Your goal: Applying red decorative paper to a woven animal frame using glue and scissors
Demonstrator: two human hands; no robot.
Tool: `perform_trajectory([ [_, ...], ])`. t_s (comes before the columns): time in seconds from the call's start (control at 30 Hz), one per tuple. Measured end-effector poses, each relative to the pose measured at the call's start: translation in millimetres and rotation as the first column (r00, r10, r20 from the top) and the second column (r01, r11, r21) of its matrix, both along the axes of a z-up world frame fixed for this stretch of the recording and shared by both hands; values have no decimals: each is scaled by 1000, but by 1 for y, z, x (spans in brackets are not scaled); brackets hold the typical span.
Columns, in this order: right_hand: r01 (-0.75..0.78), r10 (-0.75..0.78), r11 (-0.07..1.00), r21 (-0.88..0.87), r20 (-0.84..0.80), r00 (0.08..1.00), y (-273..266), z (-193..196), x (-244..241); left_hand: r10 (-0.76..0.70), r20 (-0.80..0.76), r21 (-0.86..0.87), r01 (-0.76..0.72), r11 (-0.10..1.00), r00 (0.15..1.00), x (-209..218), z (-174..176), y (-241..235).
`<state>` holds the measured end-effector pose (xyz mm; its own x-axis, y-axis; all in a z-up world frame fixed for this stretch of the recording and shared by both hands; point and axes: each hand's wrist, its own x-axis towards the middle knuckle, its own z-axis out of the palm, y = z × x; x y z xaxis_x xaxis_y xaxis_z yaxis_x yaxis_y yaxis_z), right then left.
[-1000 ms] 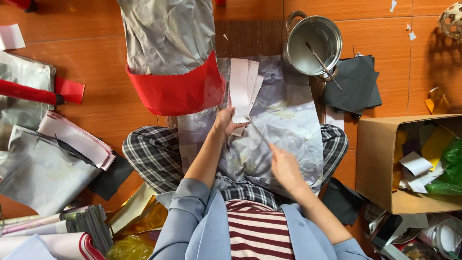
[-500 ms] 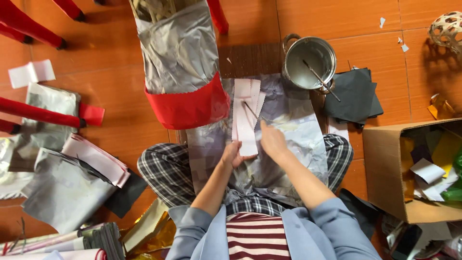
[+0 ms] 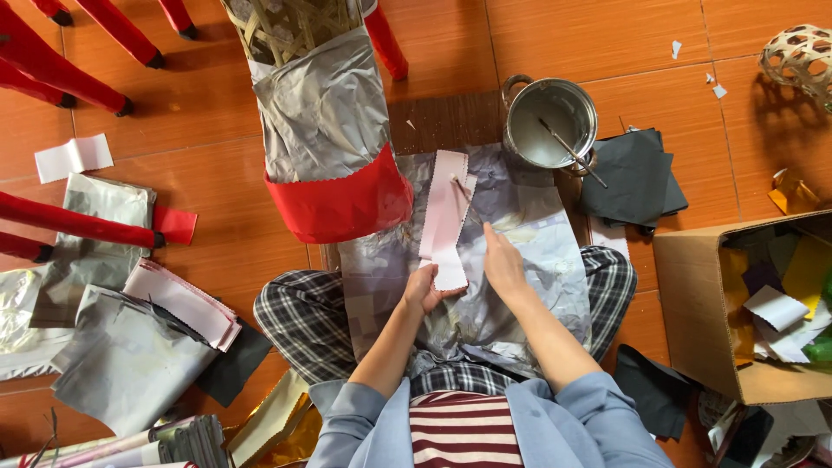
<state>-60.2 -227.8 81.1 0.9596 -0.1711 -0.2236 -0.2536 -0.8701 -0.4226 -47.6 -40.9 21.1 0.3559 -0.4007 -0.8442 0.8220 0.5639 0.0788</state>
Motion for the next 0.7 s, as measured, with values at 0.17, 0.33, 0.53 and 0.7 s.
perform_trajectory([
  [0.17,-40,30,992,-117,-89,996,6,35,-20,-11,15,5,11,1000,1000,-4,-11,2],
  [0.33,-29,4,972,-232,-108,994,6,35,-10,-12,18,32,12,999,1000,-4,0,0],
  [0.53,96,-74,987,-127,168,983,-9,39,-4,8,26,19,-8,1000,1000,-4,-10,1],
  [0.7,-60,76,967,-248,56,995,-9,40,-26,-24,36,29,23,999,999,-4,-5,1],
])
